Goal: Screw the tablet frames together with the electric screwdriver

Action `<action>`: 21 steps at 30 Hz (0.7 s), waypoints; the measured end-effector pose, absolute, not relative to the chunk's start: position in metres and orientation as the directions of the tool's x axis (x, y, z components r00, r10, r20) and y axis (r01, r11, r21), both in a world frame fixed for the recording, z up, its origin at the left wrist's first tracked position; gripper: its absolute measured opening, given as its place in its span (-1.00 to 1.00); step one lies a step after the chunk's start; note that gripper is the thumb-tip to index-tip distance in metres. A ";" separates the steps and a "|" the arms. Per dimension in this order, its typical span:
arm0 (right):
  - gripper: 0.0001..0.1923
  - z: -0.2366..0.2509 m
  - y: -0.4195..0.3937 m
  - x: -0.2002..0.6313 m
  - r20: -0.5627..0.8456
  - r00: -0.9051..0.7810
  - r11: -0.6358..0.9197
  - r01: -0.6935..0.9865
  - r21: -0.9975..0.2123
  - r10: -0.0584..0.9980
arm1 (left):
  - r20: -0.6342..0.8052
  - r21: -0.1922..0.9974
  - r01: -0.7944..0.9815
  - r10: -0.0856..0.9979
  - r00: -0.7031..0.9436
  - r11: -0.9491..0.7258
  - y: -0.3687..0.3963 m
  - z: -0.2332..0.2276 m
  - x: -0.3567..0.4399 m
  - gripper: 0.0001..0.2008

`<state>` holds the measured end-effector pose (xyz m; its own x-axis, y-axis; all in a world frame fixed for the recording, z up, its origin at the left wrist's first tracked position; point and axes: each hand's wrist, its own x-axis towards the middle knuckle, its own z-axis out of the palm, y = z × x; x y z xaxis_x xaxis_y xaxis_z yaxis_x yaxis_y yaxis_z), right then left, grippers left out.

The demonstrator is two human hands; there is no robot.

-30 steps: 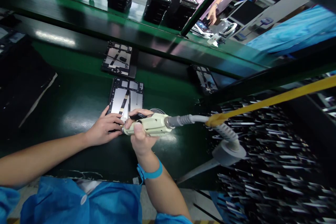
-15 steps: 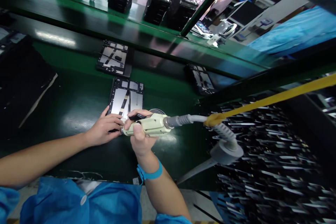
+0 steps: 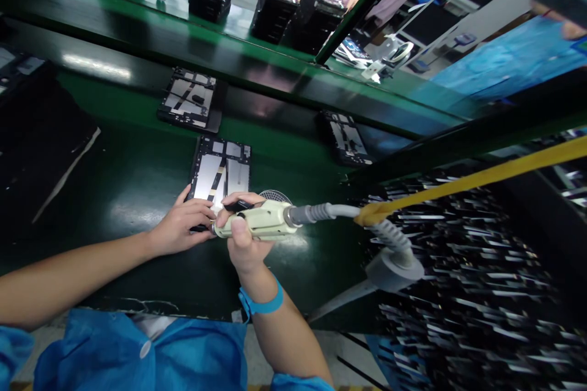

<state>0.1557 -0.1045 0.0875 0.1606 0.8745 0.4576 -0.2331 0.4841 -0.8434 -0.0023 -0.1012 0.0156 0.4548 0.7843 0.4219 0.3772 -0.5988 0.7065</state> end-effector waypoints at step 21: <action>-0.73 0.087 -0.103 0.156 0.436 0.192 0.470 -0.204 -0.859 0.879 | 0.409 0.716 0.385 0.797 0.445 -0.582 -0.102 0.015 -0.002 -0.90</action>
<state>0.1563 -0.1033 0.0874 0.1916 0.8792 0.4362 -0.2035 0.4704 -0.8587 -0.0024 -0.1024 0.0146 0.4447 0.7971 0.4085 0.3850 -0.5819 0.7163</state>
